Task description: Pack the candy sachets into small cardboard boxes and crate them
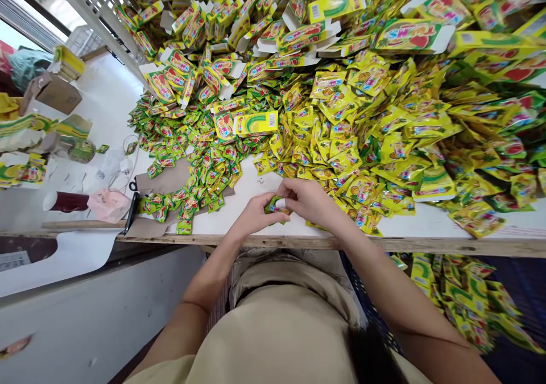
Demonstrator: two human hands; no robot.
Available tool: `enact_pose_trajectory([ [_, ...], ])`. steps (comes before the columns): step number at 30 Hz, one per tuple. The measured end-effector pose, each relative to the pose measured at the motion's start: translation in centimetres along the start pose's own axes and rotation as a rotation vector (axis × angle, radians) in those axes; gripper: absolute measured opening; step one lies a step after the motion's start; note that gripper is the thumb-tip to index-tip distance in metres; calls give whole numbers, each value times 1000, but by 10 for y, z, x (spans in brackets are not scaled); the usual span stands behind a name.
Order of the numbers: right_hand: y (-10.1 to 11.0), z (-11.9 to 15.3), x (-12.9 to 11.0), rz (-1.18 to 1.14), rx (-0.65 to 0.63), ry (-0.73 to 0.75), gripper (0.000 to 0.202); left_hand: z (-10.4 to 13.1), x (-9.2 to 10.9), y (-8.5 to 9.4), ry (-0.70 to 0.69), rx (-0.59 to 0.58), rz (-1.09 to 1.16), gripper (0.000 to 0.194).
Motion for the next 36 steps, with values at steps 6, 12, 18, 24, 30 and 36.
enact_pose_trajectory([
  [6, -8, 3, 6, -174, 146, -63, 16, -4, -5, -10, 29, 100, 81, 27],
  [12, -17, 13, 24, -497, 296, -31, 23, -2, -13, -14, -64, 299, 429, 37],
  [18, -20, 22, 27, -605, 175, -18, 32, 4, -11, -22, -111, 361, 567, 43],
  [24, -22, 21, 24, -615, 182, -20, 35, 4, -10, -24, -171, 373, 580, 37],
  [30, -44, 20, 17, -684, 189, 0, 44, 2, -21, -37, -213, 445, 498, 36],
  [36, -43, 19, 27, -730, 144, -78, 36, 1, -12, -24, -179, 542, -6, 47],
])
Point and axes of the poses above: each hand's wrist, its own z-axis away from the middle knuckle, its own y-axis out of the back of the hand, x = y × z, the point moved 2 cm from there along -z, towards the middle knuckle, and after that the axes turned 15 degrees about -x, right-handed, at the moved point
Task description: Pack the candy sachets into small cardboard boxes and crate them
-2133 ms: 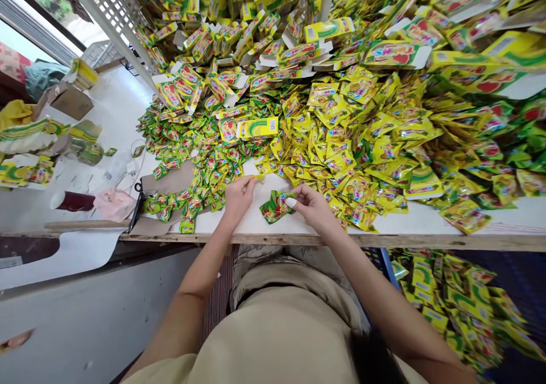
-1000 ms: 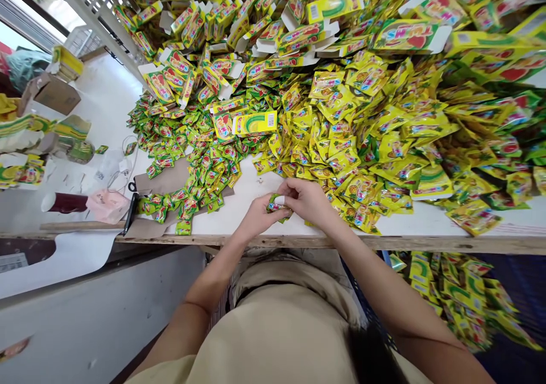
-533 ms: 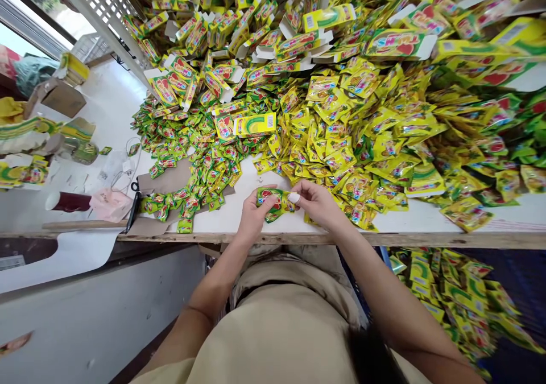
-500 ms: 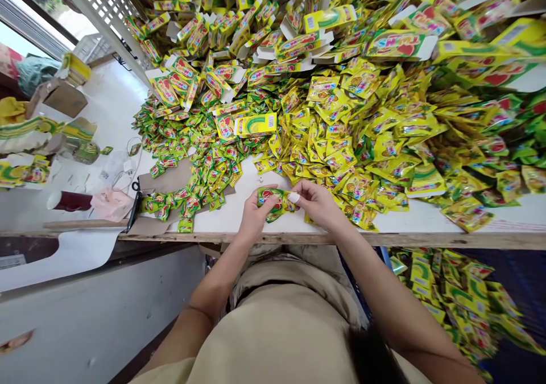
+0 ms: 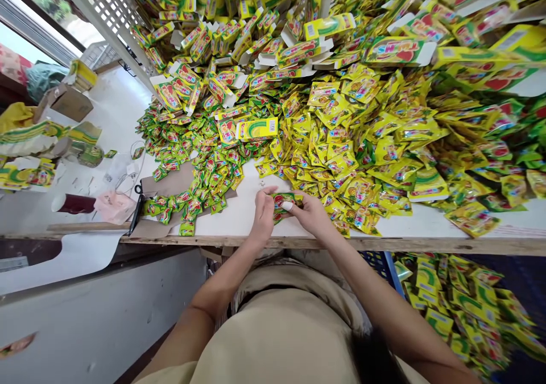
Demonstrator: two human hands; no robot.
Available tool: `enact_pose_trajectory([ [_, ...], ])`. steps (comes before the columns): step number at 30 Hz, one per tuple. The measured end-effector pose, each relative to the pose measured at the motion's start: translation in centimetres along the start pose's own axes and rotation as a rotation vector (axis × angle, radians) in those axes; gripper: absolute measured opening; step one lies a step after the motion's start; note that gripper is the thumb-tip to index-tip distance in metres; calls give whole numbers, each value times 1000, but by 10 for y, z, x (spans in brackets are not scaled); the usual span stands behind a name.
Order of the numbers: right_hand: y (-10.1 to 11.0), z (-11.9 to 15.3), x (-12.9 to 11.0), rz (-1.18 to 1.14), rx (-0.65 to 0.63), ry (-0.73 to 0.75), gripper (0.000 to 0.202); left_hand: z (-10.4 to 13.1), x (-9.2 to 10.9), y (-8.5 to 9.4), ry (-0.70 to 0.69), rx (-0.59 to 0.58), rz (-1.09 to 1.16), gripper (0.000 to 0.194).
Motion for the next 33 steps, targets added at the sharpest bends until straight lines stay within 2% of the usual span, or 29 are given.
enact_pose_trajectory([
  [2, 3, 1, 2, 46, -21, -52, 34, -26, 13, 18, -126, 73, -302, 49],
  [4, -2, 2, 7, 87, -125, -116, 29, -65, 28, 36, -260, 135, -585, 56],
  [6, -11, -2, 13, 144, -255, -212, 24, -111, 37, 49, -323, 77, -792, 60],
  [8, -15, -11, 16, 235, -303, -301, 19, -156, 42, 55, -313, -45, -946, 68],
  [9, -14, -17, 16, 296, -275, -324, 18, -176, 42, 56, -294, -100, -998, 68],
  [11, -6, -30, 8, 430, -126, -301, 22, -203, 44, 59, -244, -194, -1057, 68],
  [13, 5, -38, -3, 518, 22, -233, 30, -211, 49, 64, -237, -202, -1048, 71],
  [14, 10, -39, -7, 519, 51, -205, 34, -207, 52, 66, -254, -185, -1018, 74],
  [16, 16, -34, -11, 424, 28, -167, 41, -185, 59, 72, -311, -140, -900, 79],
  [19, 19, -15, -6, 189, -28, -118, 43, -128, 55, 73, -361, -120, -550, 80],
  [22, 25, 5, 1, 72, 67, -92, 42, -68, 25, 64, -268, -106, -78, 71],
  [24, 31, 13, 2, 87, 167, -68, 40, -37, -3, 54, -78, -93, 108, 62],
  [25, 34, 15, 2, 110, 212, -49, 39, -24, -15, 51, 12, -74, 130, 59],
  [27, 40, 18, 2, 179, 275, -21, 36, -6, -28, 50, 110, -9, 13, 54],
  [29, 44, 20, 4, 267, 314, -23, 34, 3, -25, 55, 92, 31, -283, 55],
  [31, 44, 21, 6, 357, 336, -37, 33, 3, -12, 57, 6, -43, -615, 64],
  [33, 40, 20, 7, 448, 351, -53, 35, -3, 0, 56, -68, -233, -860, 76],
])
Point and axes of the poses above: each hand's wrist, its own z-axis away from the middle knuckle, its own y-axis out of the back of the hand, x = y × z, the point moved 2 cm from there along -z, towards the middle knuckle, and after that the axes turned 15 degrees about -x, right-handed, at the moved point
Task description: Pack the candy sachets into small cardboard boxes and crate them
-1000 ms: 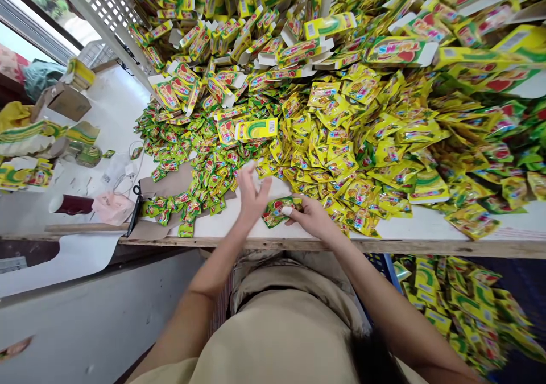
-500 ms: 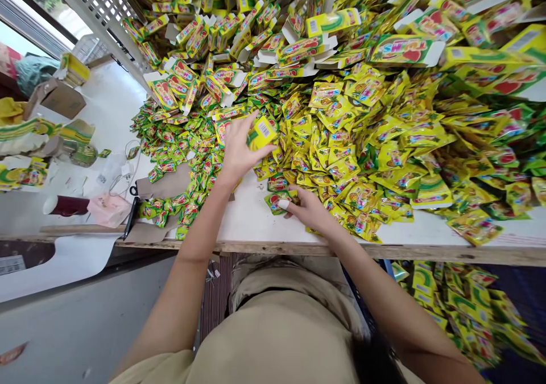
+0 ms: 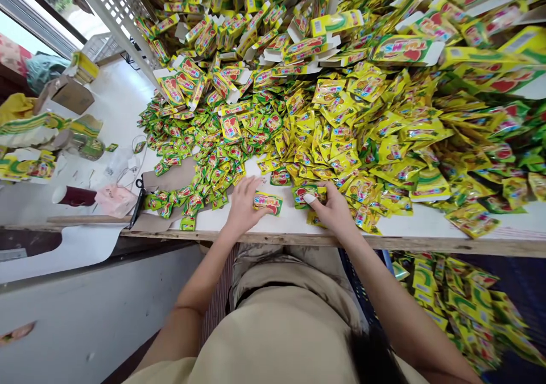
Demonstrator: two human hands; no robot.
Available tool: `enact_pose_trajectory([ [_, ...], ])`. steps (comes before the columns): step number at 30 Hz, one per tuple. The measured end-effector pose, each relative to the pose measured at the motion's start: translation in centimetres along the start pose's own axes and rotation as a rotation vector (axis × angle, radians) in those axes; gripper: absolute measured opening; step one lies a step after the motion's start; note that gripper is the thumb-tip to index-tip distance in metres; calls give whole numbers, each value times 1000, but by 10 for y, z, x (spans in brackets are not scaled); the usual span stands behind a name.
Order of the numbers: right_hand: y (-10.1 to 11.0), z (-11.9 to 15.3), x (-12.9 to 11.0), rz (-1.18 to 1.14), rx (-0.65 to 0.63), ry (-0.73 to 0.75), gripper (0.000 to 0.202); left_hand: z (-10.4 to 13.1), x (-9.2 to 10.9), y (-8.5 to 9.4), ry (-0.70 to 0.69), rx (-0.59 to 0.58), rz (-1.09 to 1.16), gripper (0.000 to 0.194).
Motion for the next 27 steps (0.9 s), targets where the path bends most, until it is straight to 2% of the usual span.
enact_pose_trajectory([
  [3, -7, 0, -5, 153, 7, -17, 38, -14, 5, 2, -99, -272, -193, 80],
  [5, -10, 1, -10, 234, 11, -19, 38, -21, 5, -1, -89, -345, -258, 74],
  [8, -11, 4, -16, 306, 4, -6, 38, -23, 6, -4, -75, -296, -253, 66],
  [11, -9, 4, -23, 419, -106, 43, 33, -18, 11, -5, -77, -255, -187, 62],
  [15, -4, -7, -38, 550, -291, 178, 28, -13, 17, -7, -124, -332, -197, 63],
  [18, 0, -19, -48, 534, -330, 267, 34, -13, 18, -11, -144, -350, -193, 65],
  [20, -1, -24, -49, 470, -312, 299, 35, -13, 16, -14, -125, -320, -162, 65],
  [22, -8, -25, -45, 378, -242, 304, 33, -13, 16, -20, -84, -270, -122, 64],
  [25, -25, -20, -38, 260, -62, 279, 29, -11, 16, -30, 38, -133, -54, 61],
  [27, -36, -15, -33, 213, 5, 249, 30, -9, 18, -36, 126, -29, -23, 57],
])
Point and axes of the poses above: each hand's wrist, its own z-axis away from the middle knuckle, its own y-axis out of the back of the hand, x = y × z, the point moved 2 cm from there along -z, towards the middle knuckle, and after that the axes turned 15 degrees about -x, right-handed, at the moved point
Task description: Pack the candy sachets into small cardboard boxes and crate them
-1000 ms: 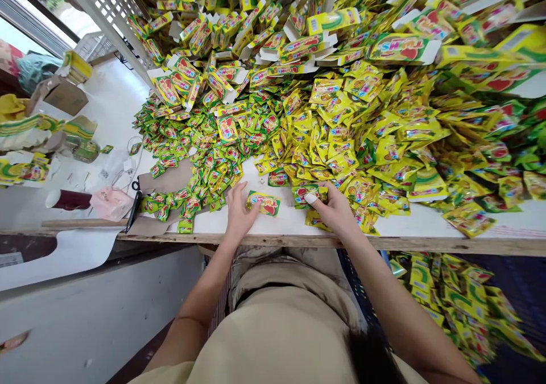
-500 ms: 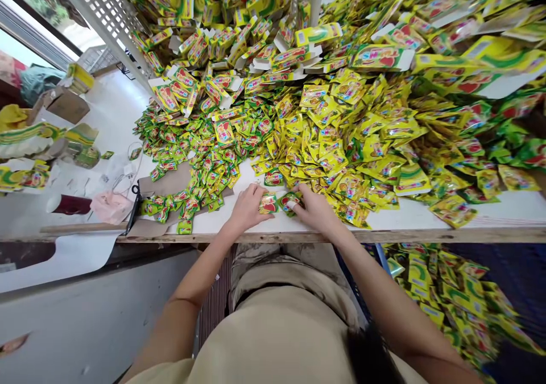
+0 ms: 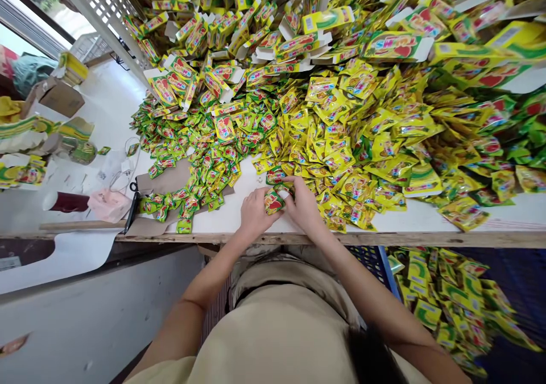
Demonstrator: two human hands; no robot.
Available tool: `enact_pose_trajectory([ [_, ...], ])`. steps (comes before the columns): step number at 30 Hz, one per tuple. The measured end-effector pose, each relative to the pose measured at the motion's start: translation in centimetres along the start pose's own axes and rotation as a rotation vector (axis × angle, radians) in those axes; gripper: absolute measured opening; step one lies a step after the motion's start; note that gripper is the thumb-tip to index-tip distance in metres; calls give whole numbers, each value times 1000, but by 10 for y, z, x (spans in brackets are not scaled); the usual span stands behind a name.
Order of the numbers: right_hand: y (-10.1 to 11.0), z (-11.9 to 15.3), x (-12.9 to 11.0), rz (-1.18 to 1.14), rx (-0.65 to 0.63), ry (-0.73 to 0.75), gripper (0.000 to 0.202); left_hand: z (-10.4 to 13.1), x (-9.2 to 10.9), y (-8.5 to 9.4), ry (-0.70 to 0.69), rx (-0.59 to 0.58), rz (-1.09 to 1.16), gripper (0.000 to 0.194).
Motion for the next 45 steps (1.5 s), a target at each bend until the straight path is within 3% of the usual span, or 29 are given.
enact_pose_trajectory([
  [4, -6, 2, 3, -66, -132, -47, 34, 2, 5, -8, 65, 81, 66, 58],
  [8, 7, -7, 4, 24, -189, 15, 40, 0, 14, -13, 103, 91, 176, 65],
  [12, 18, -17, 1, 176, -336, 84, 51, 1, 19, -20, 107, 98, 454, 63],
  [15, 24, -19, -3, 132, -430, 124, 57, 3, 16, -24, 57, 83, 738, 54],
  [18, 28, -17, -6, 41, -389, 105, 40, 6, 12, -25, 18, 22, 954, 44],
  [21, 32, -16, -9, 92, -412, 78, 20, 8, 9, -24, -18, 19, 997, 42],
  [25, 38, -22, -15, 226, -540, 82, 26, 7, 12, -28, -57, 42, 977, 41],
  [29, 41, -28, -22, 459, -459, 23, 32, 6, 19, -35, -51, 116, 967, 40],
  [32, 41, -26, -23, 397, -439, 45, 29, 5, 23, -35, -46, 156, 960, 40],
  [35, 42, -19, -24, 330, -318, 117, 26, 3, 23, -31, -61, 163, 985, 43],
  [40, 40, -3, -28, 452, -134, 259, 22, -1, 19, -28, -91, 142, 1066, 45],
  [42, 37, 2, -27, 491, -144, 238, 21, 0, 18, -32, -95, 107, 1113, 46],
  [45, 34, 5, -23, 455, -268, 207, 25, 2, 18, -35, -84, 83, 1172, 46],
])
Point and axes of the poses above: each hand's wrist, its own z-axis away from the middle knuckle, its own y-axis out of the back of the hand, x = y × z, the point moved 2 cm from there along -z, towards the middle knuckle, and after that the axes turned 15 degrees about -x, right-handed, at the moved point
